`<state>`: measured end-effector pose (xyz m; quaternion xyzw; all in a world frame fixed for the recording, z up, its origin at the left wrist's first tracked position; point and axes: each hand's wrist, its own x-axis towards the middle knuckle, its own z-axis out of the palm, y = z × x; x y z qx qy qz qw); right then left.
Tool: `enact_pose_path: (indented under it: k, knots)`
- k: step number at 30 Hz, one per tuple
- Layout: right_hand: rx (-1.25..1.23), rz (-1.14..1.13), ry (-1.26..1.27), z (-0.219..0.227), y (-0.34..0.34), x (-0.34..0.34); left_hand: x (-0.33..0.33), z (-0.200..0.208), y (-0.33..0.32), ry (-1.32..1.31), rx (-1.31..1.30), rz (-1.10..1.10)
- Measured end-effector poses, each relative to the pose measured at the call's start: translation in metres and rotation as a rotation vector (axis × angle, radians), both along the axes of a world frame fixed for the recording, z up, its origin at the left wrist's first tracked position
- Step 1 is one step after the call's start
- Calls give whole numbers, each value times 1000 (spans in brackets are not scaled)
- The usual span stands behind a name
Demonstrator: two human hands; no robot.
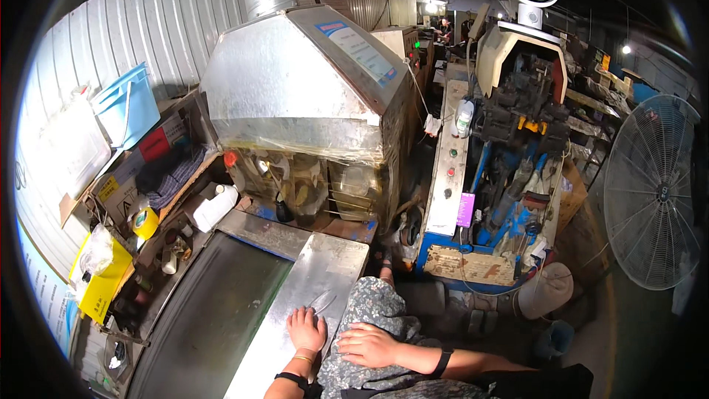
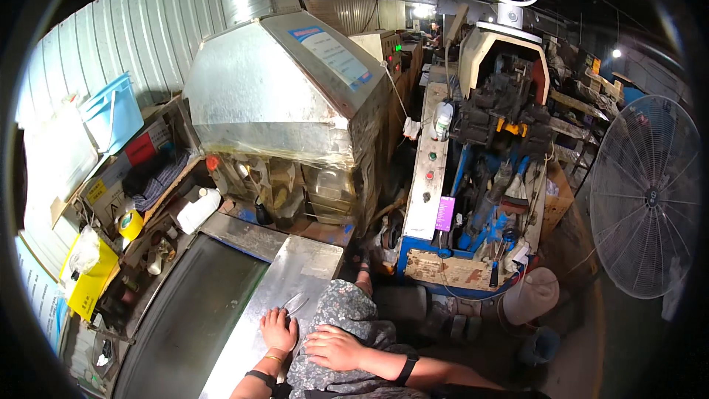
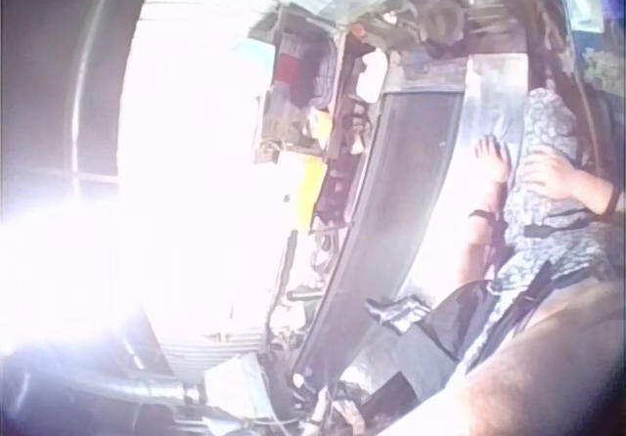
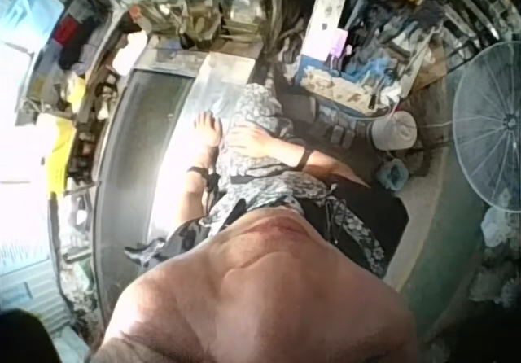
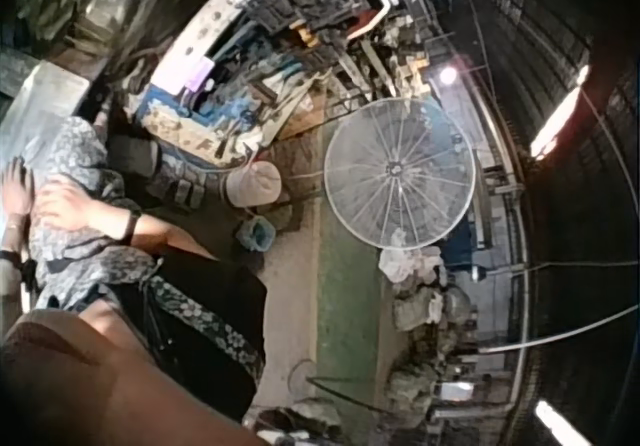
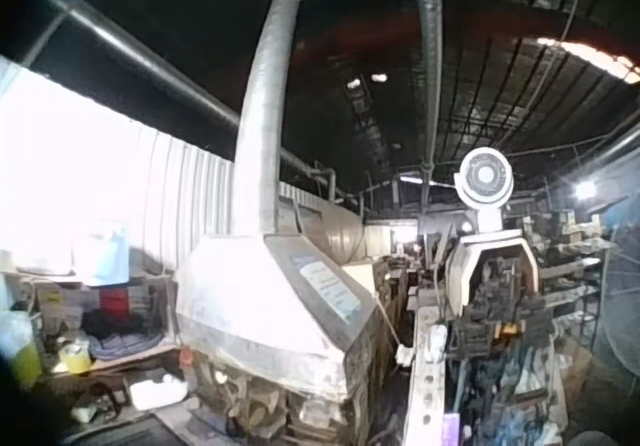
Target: Assembling and pressing shoe components using industrial machinery.
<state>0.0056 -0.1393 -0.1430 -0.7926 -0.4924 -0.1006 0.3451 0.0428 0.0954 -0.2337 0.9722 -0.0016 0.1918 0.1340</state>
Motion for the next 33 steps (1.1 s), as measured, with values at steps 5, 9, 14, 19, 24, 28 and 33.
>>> enact_pose_path:
  k: [5,9,14,19,24,28,33]
  knots:
    - [26,31,21,-2,9,3,0,4,-1,11,-7,1]
    - [13,24,26,-2,14,6,0,5,-1,10,-8,-8]
    - [8,49,36,-1,14,10,1,5,0,6,-7,-20]
    - [31,54,24,0,13,11,1,6,0,10,-9,-19]
    - [67,55,51,-4,10,13,1,7,-1,22,9,-18]
    - [88,80,42,-7,6,15,2,5,-1,12,-15,-17]
    - [84,97,63,-5,4,14,2,5,-2,16,-3,-15]
